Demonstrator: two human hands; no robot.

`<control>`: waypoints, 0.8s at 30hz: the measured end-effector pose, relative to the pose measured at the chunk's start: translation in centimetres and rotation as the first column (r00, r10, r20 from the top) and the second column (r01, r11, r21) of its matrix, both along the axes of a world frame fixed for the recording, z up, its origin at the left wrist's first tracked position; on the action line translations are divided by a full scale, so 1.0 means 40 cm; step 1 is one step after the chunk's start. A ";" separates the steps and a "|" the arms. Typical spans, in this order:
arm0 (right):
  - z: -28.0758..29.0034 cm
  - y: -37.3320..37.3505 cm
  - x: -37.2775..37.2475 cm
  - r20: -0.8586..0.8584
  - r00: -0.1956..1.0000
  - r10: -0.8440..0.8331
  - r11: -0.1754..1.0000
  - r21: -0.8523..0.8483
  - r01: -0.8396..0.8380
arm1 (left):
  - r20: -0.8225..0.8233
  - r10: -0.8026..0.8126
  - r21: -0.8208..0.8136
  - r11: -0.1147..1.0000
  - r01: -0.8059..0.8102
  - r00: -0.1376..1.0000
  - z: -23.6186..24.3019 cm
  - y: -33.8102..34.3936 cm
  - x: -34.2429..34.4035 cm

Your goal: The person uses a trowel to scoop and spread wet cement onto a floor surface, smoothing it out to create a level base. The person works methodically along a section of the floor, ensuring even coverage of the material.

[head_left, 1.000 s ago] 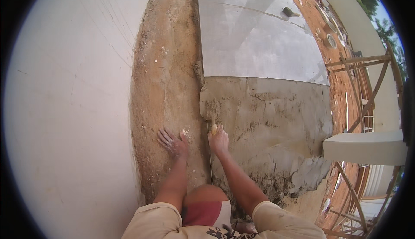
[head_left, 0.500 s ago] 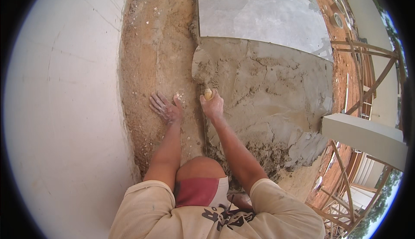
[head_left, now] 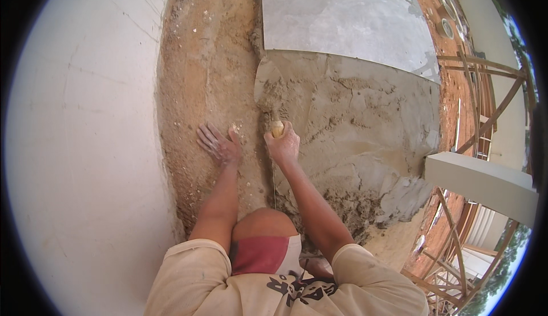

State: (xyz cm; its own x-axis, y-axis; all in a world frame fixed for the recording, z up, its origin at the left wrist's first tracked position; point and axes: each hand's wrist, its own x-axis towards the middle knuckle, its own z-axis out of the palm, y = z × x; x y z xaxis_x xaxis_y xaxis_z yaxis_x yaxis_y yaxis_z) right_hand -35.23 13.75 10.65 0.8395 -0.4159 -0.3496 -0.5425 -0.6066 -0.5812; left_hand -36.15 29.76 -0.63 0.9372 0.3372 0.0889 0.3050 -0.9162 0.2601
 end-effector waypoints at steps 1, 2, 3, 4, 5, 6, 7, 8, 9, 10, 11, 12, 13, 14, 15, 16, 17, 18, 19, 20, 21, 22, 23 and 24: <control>0.023 0.000 -0.009 0.017 1.000 -0.018 1.000 0.023 0.018 | -0.009 0.003 0.007 1.000 -0.003 1.000 -0.002 0.001 -0.001; 0.052 0.000 -0.016 0.038 0.999 -0.036 0.998 0.046 0.034 | -0.014 0.006 0.014 1.000 -0.006 1.000 -0.005 0.003 0.000; 0.073 0.001 -0.026 0.056 0.997 -0.057 0.996 0.071 0.053 | -0.021 0.008 0.022 1.000 -0.007 1.000 -0.011 0.005 0.000; 0.086 0.000 -0.034 0.060 0.997 -0.051 0.996 0.075 0.046 | -0.021 0.011 0.020 1.000 -0.011 1.000 -0.017 0.007 -0.001; 0.096 -0.001 -0.043 0.063 0.997 -0.046 0.996 0.079 0.041 | -0.021 0.014 0.017 1.000 -0.013 1.000 -0.021 0.007 0.000; 0.107 -0.001 -0.050 0.066 0.997 -0.041 0.996 0.084 0.036 | -0.022 0.016 0.016 1.000 -0.016 1.000 -0.024 0.007 -0.001; 0.120 0.000 -0.057 0.049 0.998 -0.048 0.994 0.102 0.042 | -0.030 0.017 0.018 1.000 -0.017 0.999 -0.027 0.008 -0.002; 0.134 0.001 -0.063 0.032 0.998 -0.054 0.992 0.118 0.050 | -0.038 0.018 0.020 1.000 -0.017 0.999 -0.025 0.006 -0.001; 0.140 0.000 -0.069 0.015 0.998 -0.060 0.989 0.134 0.058 | -0.047 0.018 0.021 1.000 -0.017 0.999 -0.023 0.006 0.000; 0.140 -0.001 -0.075 0.015 0.997 -0.071 0.987 0.142 0.068 | -0.049 0.017 0.023 1.000 -0.016 0.999 -0.021 0.007 0.000; 0.138 -0.004 -0.081 0.017 0.996 -0.084 0.986 0.149 0.080 | -0.051 0.013 0.023 1.000 -0.012 0.999 -0.019 0.005 0.001; 0.136 -0.007 -0.086 0.019 0.995 -0.096 0.983 0.156 0.092 | -0.053 0.010 0.024 1.000 -0.009 0.999 -0.017 0.005 0.001; 0.125 -0.010 -0.093 0.047 0.994 -0.101 0.985 0.143 0.094 | -0.053 0.010 0.024 1.000 -0.008 0.999 -0.016 0.004 0.002; 0.114 -0.012 -0.097 0.076 0.991 -0.106 0.987 0.130 0.096 | -0.052 0.010 0.024 1.000 -0.008 0.999 -0.014 0.004 0.001; 0.105 -0.015 -0.102 0.105 0.988 -0.111 0.988 0.117 0.098 | -0.052 0.009 0.025 1.000 -0.008 0.999 -0.013 0.003 0.001; 0.098 -0.020 -0.109 0.104 0.988 -0.113 0.988 0.116 0.101 | -0.051 0.009 0.024 1.000 -0.008 0.999 -0.012 0.003 0.001; 0.098 -0.022 -0.112 0.103 0.988 -0.114 0.988 0.115 0.102 | -0.051 0.009 0.023 1.000 -0.008 0.999 -0.013 0.004 0.001; 0.098 -0.025 -0.115 0.102 0.988 -0.116 0.988 0.115 0.104 | -0.051 0.010 0.023 1.000 -0.008 0.999 -0.014 0.005 0.000; 0.098 -0.026 -0.117 0.106 0.989 -0.105 0.990 0.104 0.094 | -0.042 0.008 0.029 1.000 -0.006 0.999 -0.015 0.006 0.000; 0.098 -0.029 -0.120 0.109 0.989 -0.095 0.992 0.092 0.085 | -0.033 0.004 0.033 0.999 -0.003 0.999 -0.017 0.006 0.000; 0.099 -0.032 -0.123 0.112 0.990 -0.085 0.994 0.079 0.076 | -0.024 0.000 0.037 0.999 0.001 1.000 -0.019 0.006 -0.001; 0.094 -0.036 -0.128 0.103 0.991 -0.081 0.994 0.080 0.073 | -0.028 0.000 0.039 0.999 0.001 1.000 -0.021 0.007 -0.001; 0.089 -0.040 -0.132 0.095 0.992 -0.078 0.994 0.081 0.070 | -0.031 -0.001 0.041 0.999 0.002 1.000 -0.021 0.006 0.000; 0.084 -0.044 -0.135 0.087 0.993 -0.075 0.994 0.082 0.067 | -0.034 -0.002 0.042 0.999 0.003 0.999 -0.022 0.005 0.000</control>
